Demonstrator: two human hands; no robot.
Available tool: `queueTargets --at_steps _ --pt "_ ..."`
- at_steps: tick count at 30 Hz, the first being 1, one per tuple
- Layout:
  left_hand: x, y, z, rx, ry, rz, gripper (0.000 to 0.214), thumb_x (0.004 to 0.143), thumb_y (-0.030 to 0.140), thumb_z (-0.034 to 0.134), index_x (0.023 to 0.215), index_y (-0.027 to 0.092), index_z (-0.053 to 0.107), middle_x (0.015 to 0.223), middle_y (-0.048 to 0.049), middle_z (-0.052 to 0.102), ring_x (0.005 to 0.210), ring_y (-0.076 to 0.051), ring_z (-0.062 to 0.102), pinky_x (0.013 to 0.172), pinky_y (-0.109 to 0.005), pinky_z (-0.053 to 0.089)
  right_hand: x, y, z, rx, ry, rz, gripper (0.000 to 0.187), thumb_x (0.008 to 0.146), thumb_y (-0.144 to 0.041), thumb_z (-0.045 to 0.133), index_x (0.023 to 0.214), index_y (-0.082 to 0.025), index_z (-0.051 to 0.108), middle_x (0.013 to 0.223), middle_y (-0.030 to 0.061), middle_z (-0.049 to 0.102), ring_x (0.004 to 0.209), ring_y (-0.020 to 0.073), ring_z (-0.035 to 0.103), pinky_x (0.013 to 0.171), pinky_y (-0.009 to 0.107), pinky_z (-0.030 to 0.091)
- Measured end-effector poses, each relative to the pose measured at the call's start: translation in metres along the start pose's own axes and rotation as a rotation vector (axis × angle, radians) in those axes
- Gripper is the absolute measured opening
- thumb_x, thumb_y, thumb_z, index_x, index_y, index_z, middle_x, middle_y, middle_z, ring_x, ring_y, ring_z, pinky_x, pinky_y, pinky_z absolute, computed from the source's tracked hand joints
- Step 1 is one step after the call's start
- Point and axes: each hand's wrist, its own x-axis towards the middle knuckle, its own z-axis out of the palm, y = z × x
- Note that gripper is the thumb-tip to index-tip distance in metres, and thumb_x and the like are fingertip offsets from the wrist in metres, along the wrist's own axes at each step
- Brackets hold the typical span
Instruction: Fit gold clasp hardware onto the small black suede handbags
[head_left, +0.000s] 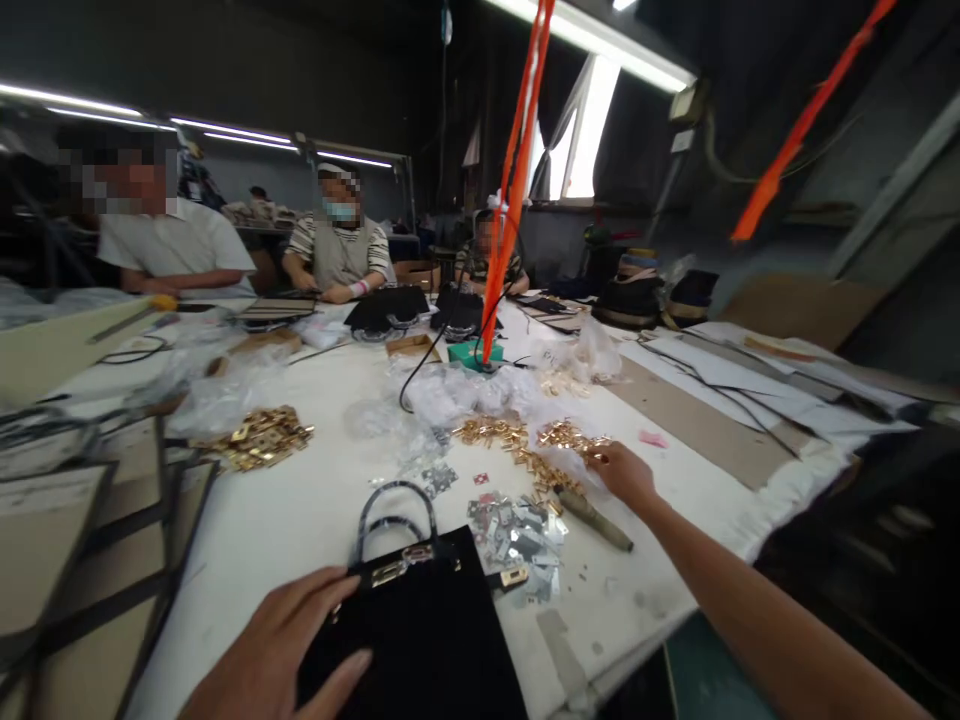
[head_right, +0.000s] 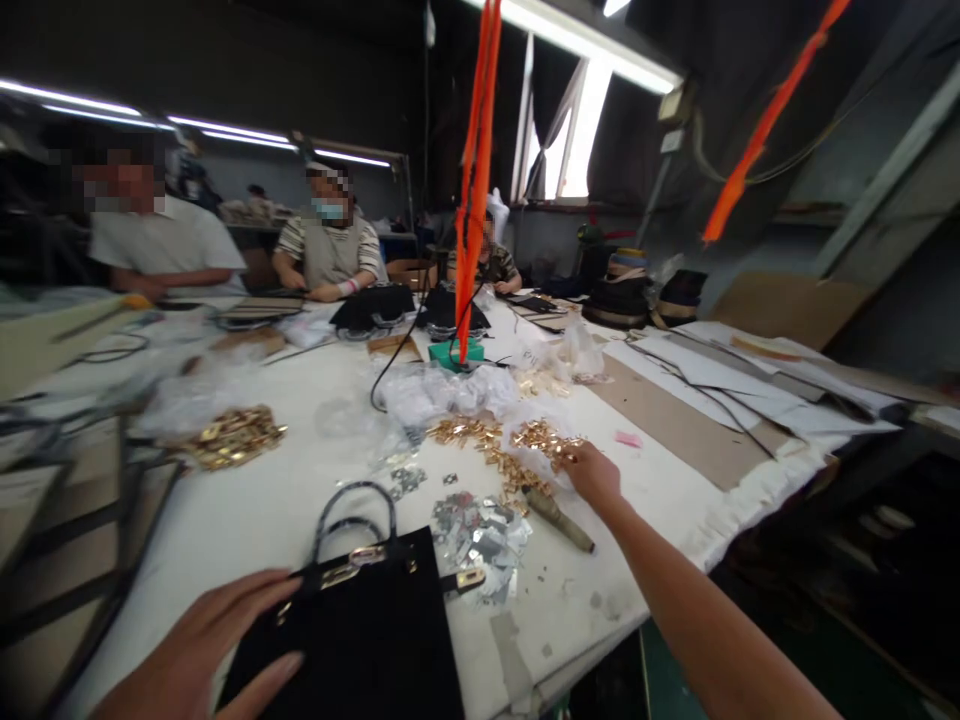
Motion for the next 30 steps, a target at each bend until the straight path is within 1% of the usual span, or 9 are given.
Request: queueTargets --at_steps 6,11,14,17,19,22,25,27,30 --pt "-0.026 0.009 0.024 -0.007 0.036 -0.258 0.045 0.087 0.043 0.065 0.127 0.022 0.068 0.138 -0.0104 0.062 0.132 -0.032 0.056 0.115 -0.053 0.046 -0.009 0.001 -0.014 -0.020 0.025 -0.003 0.029 0.086 -0.037 0.065 0.103 -0.019 0.082 0.122 0.0148 0.073 0.107 0.0302 0.067 0.089 0.040 0.047" --pt "-0.029 0.019 0.032 -0.002 0.065 -0.329 0.049 0.086 0.035 0.070 0.133 0.021 0.065 0.145 -0.0120 0.058 0.135 -0.033 0.050 0.117 -0.053 0.041 -0.054 -0.049 -0.048 0.316 0.137 0.085 0.040 0.084 -0.052 0.070 0.110 -0.022 0.078 0.096 0.0130 0.079 0.095 0.0299 0.072 0.085 0.043 0.050" --pt "-0.017 0.024 0.031 -0.162 0.062 -0.403 0.040 0.079 0.030 0.076 0.118 0.022 0.073 0.143 -0.0136 0.058 0.133 -0.038 0.051 0.116 -0.058 0.037 -0.116 -0.106 -0.042 0.604 -0.160 -0.017 0.043 0.072 -0.052 0.083 0.102 -0.022 0.078 0.095 0.0078 0.079 0.091 0.0289 0.073 0.085 0.042 0.054" --pt "-0.005 0.029 0.028 -0.400 0.143 -0.465 0.017 0.075 0.023 0.076 0.092 0.021 0.075 0.132 -0.0129 0.062 0.128 -0.037 0.054 0.116 -0.058 0.034 -0.180 -0.163 -0.005 0.844 -0.575 -0.172 0.032 0.075 -0.049 0.083 0.090 -0.022 0.077 0.090 0.0052 0.078 0.085 0.0252 0.071 0.079 0.037 0.055" --pt "-0.003 0.032 0.025 -0.495 0.201 -0.485 0.007 0.077 0.022 0.074 0.084 0.022 0.072 0.129 -0.0108 0.062 0.128 -0.032 0.055 0.118 -0.050 0.034 -0.208 -0.192 0.026 0.890 -0.676 -0.207 0.025 0.079 -0.046 0.081 0.089 -0.023 0.076 0.090 0.0033 0.077 0.084 0.0236 0.070 0.078 0.035 0.054" --pt "-0.008 0.031 0.021 -0.629 0.279 -0.569 0.009 0.079 0.025 0.074 0.085 0.022 0.068 0.128 -0.0085 0.063 0.128 -0.027 0.056 0.116 -0.041 0.038 -0.225 -0.215 0.058 0.892 -0.629 -0.240 0.020 0.083 -0.042 0.078 0.091 -0.024 0.076 0.092 0.0024 0.077 0.090 0.0244 0.070 0.084 0.036 0.052" --pt "-0.014 0.028 0.015 -0.825 0.303 -0.739 0.032 0.082 0.038 0.075 0.109 0.023 0.064 0.110 -0.0068 0.071 0.108 -0.026 0.068 0.099 -0.039 0.050 -0.220 -0.217 0.069 0.825 -0.503 -0.330 0.015 0.088 -0.039 0.073 0.094 -0.025 0.075 0.100 0.0030 0.076 0.099 0.0256 0.069 0.093 0.039 0.050" --pt "-0.016 0.027 0.011 -0.984 0.273 -0.847 0.046 0.083 0.043 0.074 0.122 0.023 0.060 0.099 -0.0046 0.074 0.094 -0.024 0.072 0.089 -0.037 0.054 -0.214 -0.213 0.069 0.760 -0.417 -0.405 0.013 0.090 -0.036 0.071 0.098 -0.026 0.075 0.102 0.0033 0.076 0.099 0.0251 0.069 0.094 0.039 0.051" --pt "-0.015 0.028 0.003 -1.246 0.111 -0.926 0.040 0.081 0.044 0.073 0.110 0.017 0.067 0.092 -0.0081 0.077 0.087 -0.026 0.074 0.084 -0.038 0.057 -0.203 -0.206 0.064 0.673 -0.318 -0.532 0.013 0.092 -0.032 0.069 0.102 -0.026 0.075 0.103 0.0037 0.076 0.096 0.0241 0.070 0.092 0.039 0.053"
